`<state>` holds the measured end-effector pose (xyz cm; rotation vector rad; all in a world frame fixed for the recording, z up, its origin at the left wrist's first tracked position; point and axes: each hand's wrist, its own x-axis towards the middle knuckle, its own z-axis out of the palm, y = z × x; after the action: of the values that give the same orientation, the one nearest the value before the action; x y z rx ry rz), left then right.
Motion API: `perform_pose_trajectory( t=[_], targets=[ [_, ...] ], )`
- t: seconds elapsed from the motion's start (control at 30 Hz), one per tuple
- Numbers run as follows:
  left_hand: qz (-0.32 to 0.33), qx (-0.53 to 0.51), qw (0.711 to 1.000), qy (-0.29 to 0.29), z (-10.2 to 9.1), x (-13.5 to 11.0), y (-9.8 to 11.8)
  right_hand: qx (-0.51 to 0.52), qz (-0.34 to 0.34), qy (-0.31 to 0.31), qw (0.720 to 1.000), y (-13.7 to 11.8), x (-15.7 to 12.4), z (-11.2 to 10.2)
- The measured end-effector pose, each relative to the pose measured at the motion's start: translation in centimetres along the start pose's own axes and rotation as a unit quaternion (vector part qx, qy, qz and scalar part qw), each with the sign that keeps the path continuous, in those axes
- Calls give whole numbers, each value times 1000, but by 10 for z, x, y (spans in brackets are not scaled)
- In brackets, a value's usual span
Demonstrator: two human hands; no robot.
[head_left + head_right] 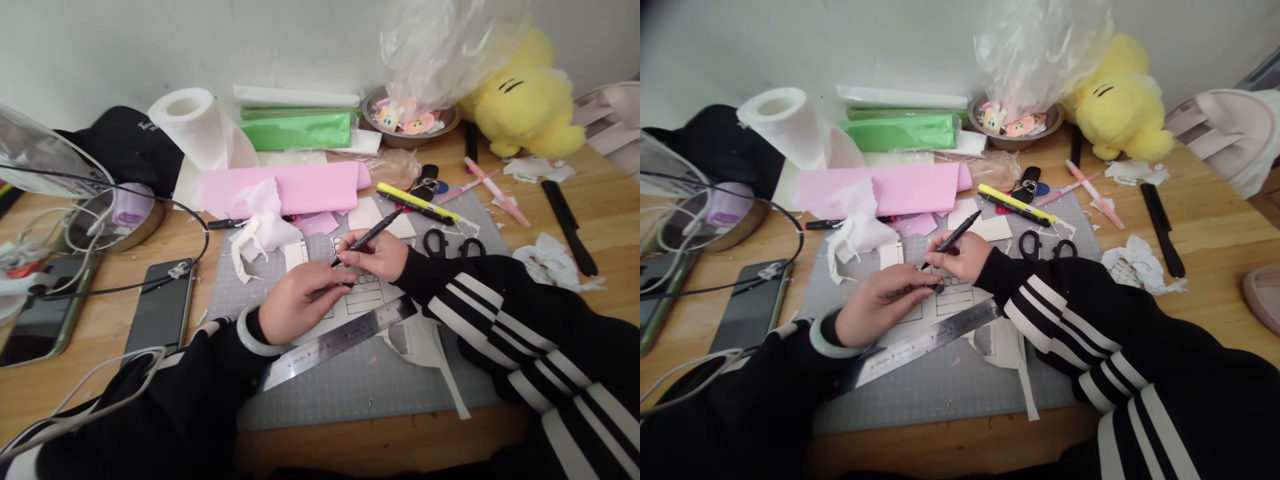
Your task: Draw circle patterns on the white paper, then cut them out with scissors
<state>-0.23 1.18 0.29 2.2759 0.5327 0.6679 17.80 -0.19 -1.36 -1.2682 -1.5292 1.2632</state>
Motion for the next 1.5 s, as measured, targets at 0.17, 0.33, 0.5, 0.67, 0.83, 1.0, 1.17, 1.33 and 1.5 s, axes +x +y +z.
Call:
perform_pose_trajectory(
  t=[0.17,0.33,0.5,0.67,0.83,1.0,1.17,1.33,1.5],
  targets=[
    [-21,18,1000,3,1,-2,1,-41,7,9,999,1,-4,2],
    [-25,25,999,7,1,-3,0,-72,10,-15,997,0,-4,2],
    [-22,29,999,11,2,-3,0,-98,14,-15,995,-2,-3,3],
    [-36,31,999,5,3,-4,-1,-124,8,5,992,-7,-5,3],
    [-48,31,998,3,2,-4,-1,-133,6,22,991,-8,-7,4],
    [-55,37,998,5,2,-4,1,-124,-3,41,991,-8,-8,5],
    [-61,36,998,-2,1,-4,2,-154,-126,157,967,-27,-28,2],
    [-67,37,997,-10,1,-4,3,-375,-317,78,868,-37,-66,16],
    [-63,32,997,-2,2,-4,2,-515,-316,112,789,-19,-75,43]
  ],
)
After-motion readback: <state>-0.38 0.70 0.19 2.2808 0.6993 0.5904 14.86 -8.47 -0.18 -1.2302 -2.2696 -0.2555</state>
